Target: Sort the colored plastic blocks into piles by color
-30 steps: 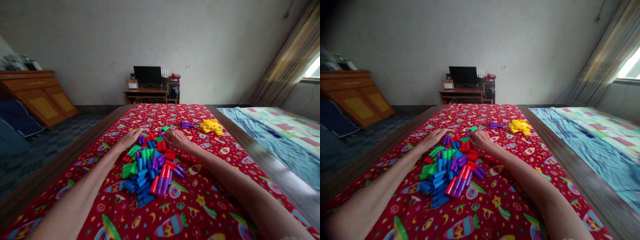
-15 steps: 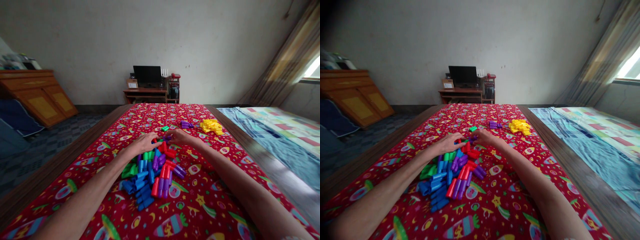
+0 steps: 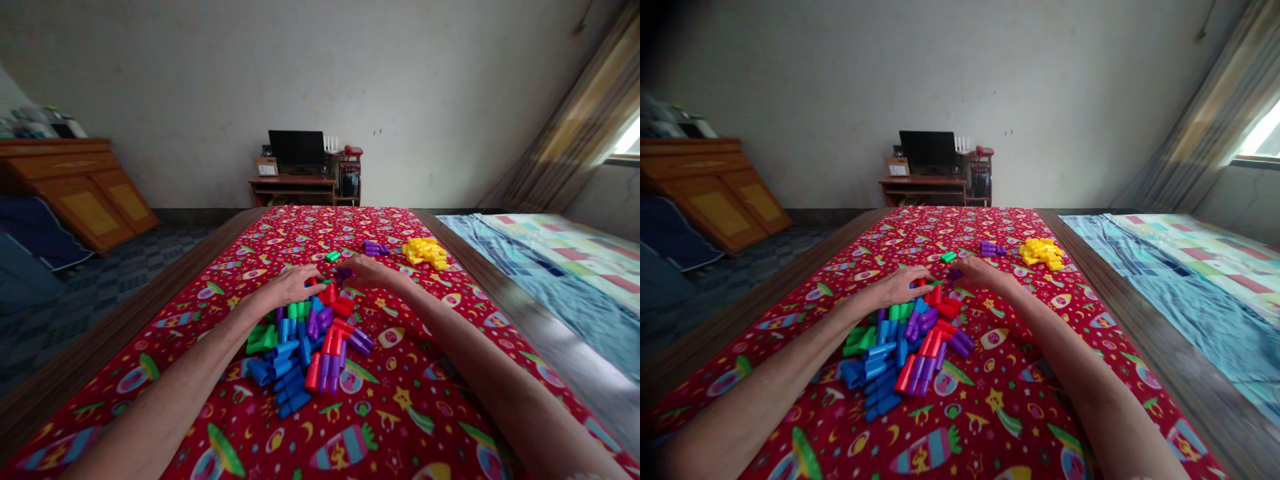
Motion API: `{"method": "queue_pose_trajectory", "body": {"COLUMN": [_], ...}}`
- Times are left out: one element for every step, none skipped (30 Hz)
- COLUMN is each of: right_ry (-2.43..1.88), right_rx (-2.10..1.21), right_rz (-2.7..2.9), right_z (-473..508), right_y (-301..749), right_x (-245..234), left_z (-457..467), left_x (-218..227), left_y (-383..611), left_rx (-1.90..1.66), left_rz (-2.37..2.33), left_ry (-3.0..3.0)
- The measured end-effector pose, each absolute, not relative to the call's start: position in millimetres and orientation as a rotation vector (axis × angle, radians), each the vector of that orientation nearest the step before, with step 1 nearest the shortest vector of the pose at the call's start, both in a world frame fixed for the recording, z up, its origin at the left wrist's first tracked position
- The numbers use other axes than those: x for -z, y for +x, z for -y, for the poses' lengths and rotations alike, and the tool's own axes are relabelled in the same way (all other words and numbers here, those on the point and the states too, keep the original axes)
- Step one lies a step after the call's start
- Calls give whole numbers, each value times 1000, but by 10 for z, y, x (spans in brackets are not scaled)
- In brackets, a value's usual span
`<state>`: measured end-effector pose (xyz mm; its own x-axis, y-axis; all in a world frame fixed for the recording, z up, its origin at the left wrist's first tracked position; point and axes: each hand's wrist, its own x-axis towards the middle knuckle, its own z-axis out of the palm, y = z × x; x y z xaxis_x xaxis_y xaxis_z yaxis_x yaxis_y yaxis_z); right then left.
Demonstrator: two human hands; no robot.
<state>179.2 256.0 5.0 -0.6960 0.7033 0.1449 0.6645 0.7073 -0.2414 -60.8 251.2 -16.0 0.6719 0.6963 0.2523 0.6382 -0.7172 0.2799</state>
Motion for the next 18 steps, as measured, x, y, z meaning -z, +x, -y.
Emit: {"method": "queue_pose_trajectory", "body": {"right_ry": [-1173,-1269,-1367,-1455,-1530,-1591,-1633,-1657,-1670,-1676,-1677,-1671,-1658,-1635,-1600,-1557,-1508,-1454], "right_rx": [-182,-117,-63,-22,9,35,59,80,95,110,123,136,146,151,149,142,132,119], "right_rz": [2653,2590,2510,2424,2346,2282,2239,2215,2204,2200,2199,2199,2202,2210,2222,2236,2252,2271], "right_z": [-2565,-2572,-2583,-2596,-2610,-2626,-2640,-2651,-2659,-2662,-2660,-2654,-2643,-2628,-2610,-2587,-2560,-2529], "right_y": [1878,1971,2061,2142,2211,2265,2304,2328,2341,2343,2339,2327,2310,2285,2253,2211,2158,2095], "right_x": [-86,-116,-134,-137,-126,-102,-71,-38,-9,9,15,6,-17,-50,-90,-133,-173,-209], "left_z": [-2507,-2505,-2507,-2515,-2529,-2549,-2573,-2599,-2625,-2647,-2665,-2676,-2681,-2682,-2678,-2674,-2668,-2663], "left_x": [144,118,83,41,-4,-47,-86,-115,-134,-141,-139,-130,-119,-108,-102,-100,-104,-113], "left_y": [-611,-621,-641,-673,-718,-778,-848,-925,-1005,-1080,-1147,-1200,-1238,-1261,-1268,-1264,-1250,-1229], "left_rx": [-509,-500,-504,-522,-556,-598,-632,-636,-602,-538,-471,-407,-359,-331,-318,-321,-338,-376], "left_rz": [-1084,-1067,-1052,-1046,-1057,-1089,-1141,-1198,-1246,-1282,-1308,-1321,-1321,-1314,-1308,-1308,-1319,-1342], "left_ry": [2712,2706,2698,2687,2675,2661,2644,2626,2605,2580,2549,2512,2471,2432,2397,2368,2350,2338]}}
